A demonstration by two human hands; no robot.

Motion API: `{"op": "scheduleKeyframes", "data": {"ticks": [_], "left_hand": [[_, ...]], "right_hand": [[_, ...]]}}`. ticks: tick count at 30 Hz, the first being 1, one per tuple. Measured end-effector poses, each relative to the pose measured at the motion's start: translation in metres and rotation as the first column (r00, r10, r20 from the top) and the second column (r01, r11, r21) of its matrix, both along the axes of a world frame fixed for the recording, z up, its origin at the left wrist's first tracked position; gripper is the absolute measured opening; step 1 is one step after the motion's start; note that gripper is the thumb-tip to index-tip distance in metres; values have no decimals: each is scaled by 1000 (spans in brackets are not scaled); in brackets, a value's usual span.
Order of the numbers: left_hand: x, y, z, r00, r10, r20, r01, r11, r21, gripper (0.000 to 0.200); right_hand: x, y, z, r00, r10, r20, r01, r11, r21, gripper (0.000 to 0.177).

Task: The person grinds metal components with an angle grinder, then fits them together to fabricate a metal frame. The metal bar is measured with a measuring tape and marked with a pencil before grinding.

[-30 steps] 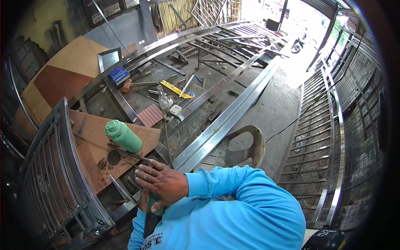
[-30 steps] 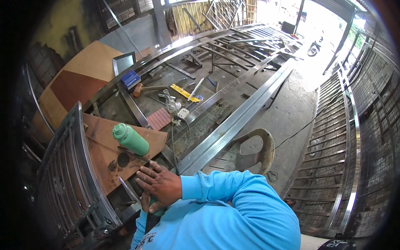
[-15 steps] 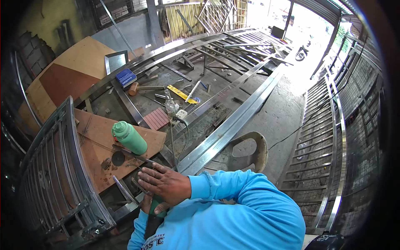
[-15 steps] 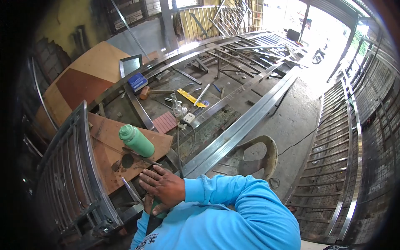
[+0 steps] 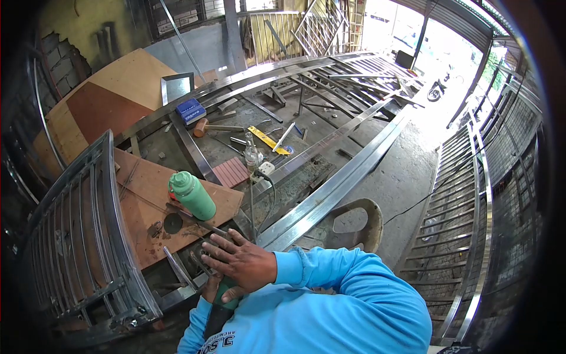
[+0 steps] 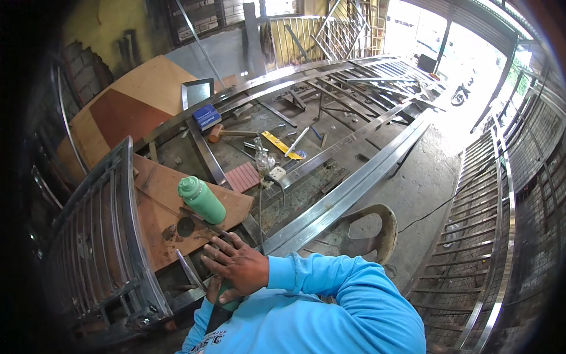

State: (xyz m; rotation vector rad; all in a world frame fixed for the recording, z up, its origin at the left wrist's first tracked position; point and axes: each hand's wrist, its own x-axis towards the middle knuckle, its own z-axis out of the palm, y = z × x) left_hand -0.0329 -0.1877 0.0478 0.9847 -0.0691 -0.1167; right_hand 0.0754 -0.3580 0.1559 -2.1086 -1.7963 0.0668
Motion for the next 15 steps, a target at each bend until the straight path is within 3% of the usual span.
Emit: {"op": "scheduleKeyframes", "data": {"ticks": [8, 10, 12, 14, 15], "left_hand": [[-8, 5, -11, 1000, -5, -24, 5, 1000, 11, 70], [-12, 15, -29, 1000, -18, -21, 19, 999, 33, 70], [-8, 26, -60, 999, -50, 6, 50, 998, 40, 70], [-6, 23, -58, 998, -60, 8, 60, 997, 58, 70], [-3, 15, -26, 998, -62, 7, 60, 992, 112, 67]], "right_hand": [[-7, 0, 8, 990, -141, -11, 140, 989, -55, 98], [-17, 4, -3, 926, -378, 2, 374, 917, 140, 92], [-21, 6, -12, 877, -477, -66, 475, 834, 281, 86], [-15, 4, -8, 906, -416, -77, 423, 877, 227, 80], [-11, 1, -10, 930, -366, -36, 360, 885, 294, 73]]}}
